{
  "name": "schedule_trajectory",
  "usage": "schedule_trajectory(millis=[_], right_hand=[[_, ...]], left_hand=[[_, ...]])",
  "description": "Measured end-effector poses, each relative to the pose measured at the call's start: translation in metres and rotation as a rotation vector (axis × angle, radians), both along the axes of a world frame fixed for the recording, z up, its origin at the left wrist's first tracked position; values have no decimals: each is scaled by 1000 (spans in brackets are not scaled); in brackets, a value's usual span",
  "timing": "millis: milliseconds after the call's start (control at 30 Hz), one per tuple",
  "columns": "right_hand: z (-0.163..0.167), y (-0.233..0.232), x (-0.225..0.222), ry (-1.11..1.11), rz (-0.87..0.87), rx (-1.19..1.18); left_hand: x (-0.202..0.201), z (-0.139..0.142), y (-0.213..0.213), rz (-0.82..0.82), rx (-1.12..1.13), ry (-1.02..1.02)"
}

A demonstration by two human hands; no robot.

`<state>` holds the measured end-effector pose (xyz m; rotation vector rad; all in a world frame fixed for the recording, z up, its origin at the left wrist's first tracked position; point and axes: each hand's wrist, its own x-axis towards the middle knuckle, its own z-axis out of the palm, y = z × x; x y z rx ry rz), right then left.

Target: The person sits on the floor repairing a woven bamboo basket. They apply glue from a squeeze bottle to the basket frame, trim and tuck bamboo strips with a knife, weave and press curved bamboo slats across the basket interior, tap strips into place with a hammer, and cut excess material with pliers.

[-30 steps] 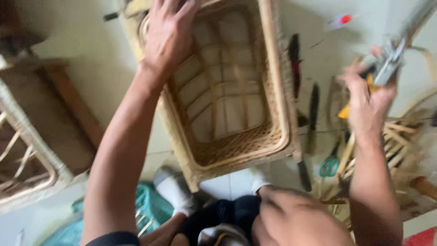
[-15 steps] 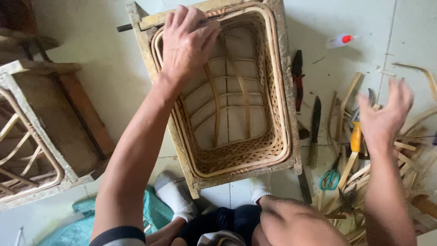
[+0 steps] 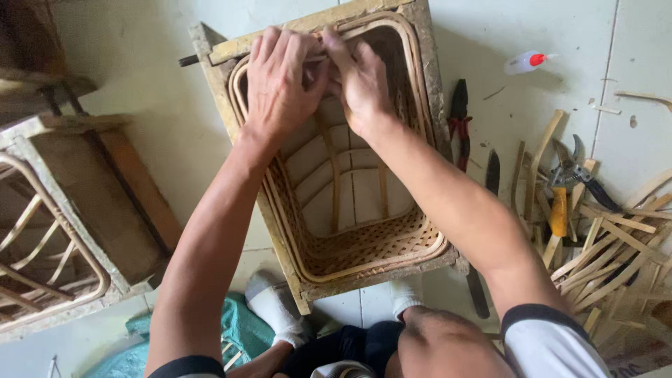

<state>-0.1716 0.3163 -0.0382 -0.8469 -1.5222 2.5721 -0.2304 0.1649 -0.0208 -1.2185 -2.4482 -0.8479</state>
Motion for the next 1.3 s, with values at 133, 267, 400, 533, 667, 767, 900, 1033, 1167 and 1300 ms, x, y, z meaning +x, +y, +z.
schedule_trajectory(millis=[133,267,400,533,667,767,900,1033,1167,1300], right_hand=[[2,10,12,54,32,-92],[7,22,16,58,86,-123],[7,27,16,70,134,-94],[7,27,14,66,135,-25],[4,27,13,49,103,14],[2,26,12,29,93,71],[0,23,9,17,60,134],[-2,20,9,-37,37,290],[-6,20,7,41,29,255],[7,23,10,56,72,267]], left_hand=[[8,9,-6,-52,-30,13],[13,21,-14,-89,-3,-25],[11,27,-16,-116,18,-64],[9,26,-14,-107,12,-82],[8,22,-15,-99,-7,-86],[5,21,-15,-121,-10,-51],[1,21,-9,-142,-100,-1],[0,20,-2,-104,-131,7],[-1,14,-1,-110,-1,-20],[-4,6,4,-127,-128,-114]])
